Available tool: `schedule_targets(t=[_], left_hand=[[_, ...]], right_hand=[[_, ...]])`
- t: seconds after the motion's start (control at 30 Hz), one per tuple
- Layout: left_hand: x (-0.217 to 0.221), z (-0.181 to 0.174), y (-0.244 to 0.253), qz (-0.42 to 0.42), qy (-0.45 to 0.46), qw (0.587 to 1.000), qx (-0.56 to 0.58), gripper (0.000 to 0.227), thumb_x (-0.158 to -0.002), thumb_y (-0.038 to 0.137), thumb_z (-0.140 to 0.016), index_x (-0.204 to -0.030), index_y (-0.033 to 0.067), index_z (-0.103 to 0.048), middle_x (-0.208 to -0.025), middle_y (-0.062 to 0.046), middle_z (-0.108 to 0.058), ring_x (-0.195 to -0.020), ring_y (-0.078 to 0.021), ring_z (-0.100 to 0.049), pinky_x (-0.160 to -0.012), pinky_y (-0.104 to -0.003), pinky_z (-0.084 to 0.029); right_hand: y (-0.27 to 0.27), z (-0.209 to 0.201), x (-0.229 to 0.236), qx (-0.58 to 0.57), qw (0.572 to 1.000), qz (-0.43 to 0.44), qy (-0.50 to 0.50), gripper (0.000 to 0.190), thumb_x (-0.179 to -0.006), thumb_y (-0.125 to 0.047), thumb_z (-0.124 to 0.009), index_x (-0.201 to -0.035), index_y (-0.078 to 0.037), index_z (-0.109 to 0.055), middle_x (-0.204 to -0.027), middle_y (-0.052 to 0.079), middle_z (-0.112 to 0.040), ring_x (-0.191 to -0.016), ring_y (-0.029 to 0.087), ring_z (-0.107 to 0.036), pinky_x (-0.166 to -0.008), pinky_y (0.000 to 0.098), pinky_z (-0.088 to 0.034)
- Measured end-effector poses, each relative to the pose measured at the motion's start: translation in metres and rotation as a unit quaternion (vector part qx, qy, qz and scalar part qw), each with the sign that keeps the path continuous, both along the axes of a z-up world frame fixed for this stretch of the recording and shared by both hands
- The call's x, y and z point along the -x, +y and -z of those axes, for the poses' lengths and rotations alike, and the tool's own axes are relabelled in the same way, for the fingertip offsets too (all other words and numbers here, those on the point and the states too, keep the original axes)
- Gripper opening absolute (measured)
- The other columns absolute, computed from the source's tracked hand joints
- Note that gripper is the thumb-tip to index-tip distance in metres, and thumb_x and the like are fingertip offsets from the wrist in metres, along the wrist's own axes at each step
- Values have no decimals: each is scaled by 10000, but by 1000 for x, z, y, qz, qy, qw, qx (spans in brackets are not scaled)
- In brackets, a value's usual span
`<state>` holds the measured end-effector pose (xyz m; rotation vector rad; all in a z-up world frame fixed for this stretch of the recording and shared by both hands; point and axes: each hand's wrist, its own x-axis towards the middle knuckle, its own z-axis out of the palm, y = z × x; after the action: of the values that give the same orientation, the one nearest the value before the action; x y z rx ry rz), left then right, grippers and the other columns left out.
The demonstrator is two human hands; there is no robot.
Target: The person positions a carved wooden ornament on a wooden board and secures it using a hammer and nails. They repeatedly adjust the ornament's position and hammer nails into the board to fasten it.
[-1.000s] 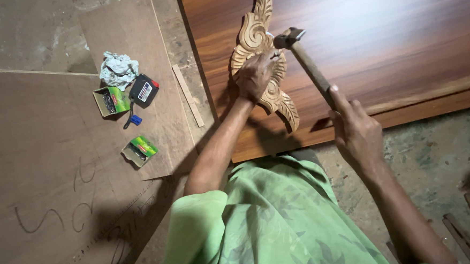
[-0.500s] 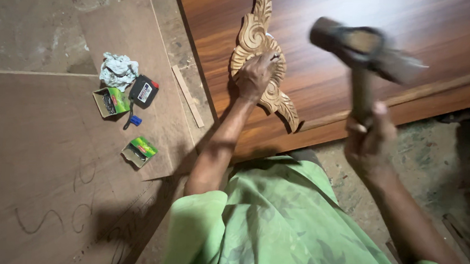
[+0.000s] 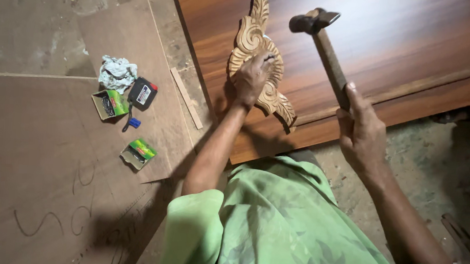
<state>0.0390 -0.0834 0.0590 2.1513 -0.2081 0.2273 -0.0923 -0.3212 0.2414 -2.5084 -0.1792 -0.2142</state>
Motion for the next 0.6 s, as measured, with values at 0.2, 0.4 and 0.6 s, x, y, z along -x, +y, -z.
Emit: schedule_targets(t=[0.2, 0.4, 0.6], left_hand=[[1, 27, 2, 8, -35, 999, -32, 371, -904, 112, -759, -1256, 177, -663, -933, -85, -763, -809, -227, -738, -722, -353, -616], [-2, 72, -2, 8, -2, 998, -63, 282, -987, 131, -715, -1259, 103, -644, -840, -94, -746, -697, -205, -715, -613, -343, -573], [1, 82, 3, 69, 116, 987, 88, 130, -1107, 159, -641, -1227, 114, -656, -771, -97, -581, -578, -183, -490, -463, -299, -449]], right_hand=[[5, 10, -2, 63, 992, -3, 111, 569, -1062, -150, -615, -1592, -166, -408, -980, 142, -689, -617, 246, -640, -506, 372, -566], [13, 7, -14, 179, 973, -36, 139, 570, -1063, -209, -607, -1597, -218, -407, -891, 150, -657, -562, 252, -608, -460, 397, -511], [7, 6, -11, 157, 975, -32, 153, 545, -1054, -190, -606, -1567, -195, -421, -888, 158, -666, -491, 214, -566, -360, 339, -459]])
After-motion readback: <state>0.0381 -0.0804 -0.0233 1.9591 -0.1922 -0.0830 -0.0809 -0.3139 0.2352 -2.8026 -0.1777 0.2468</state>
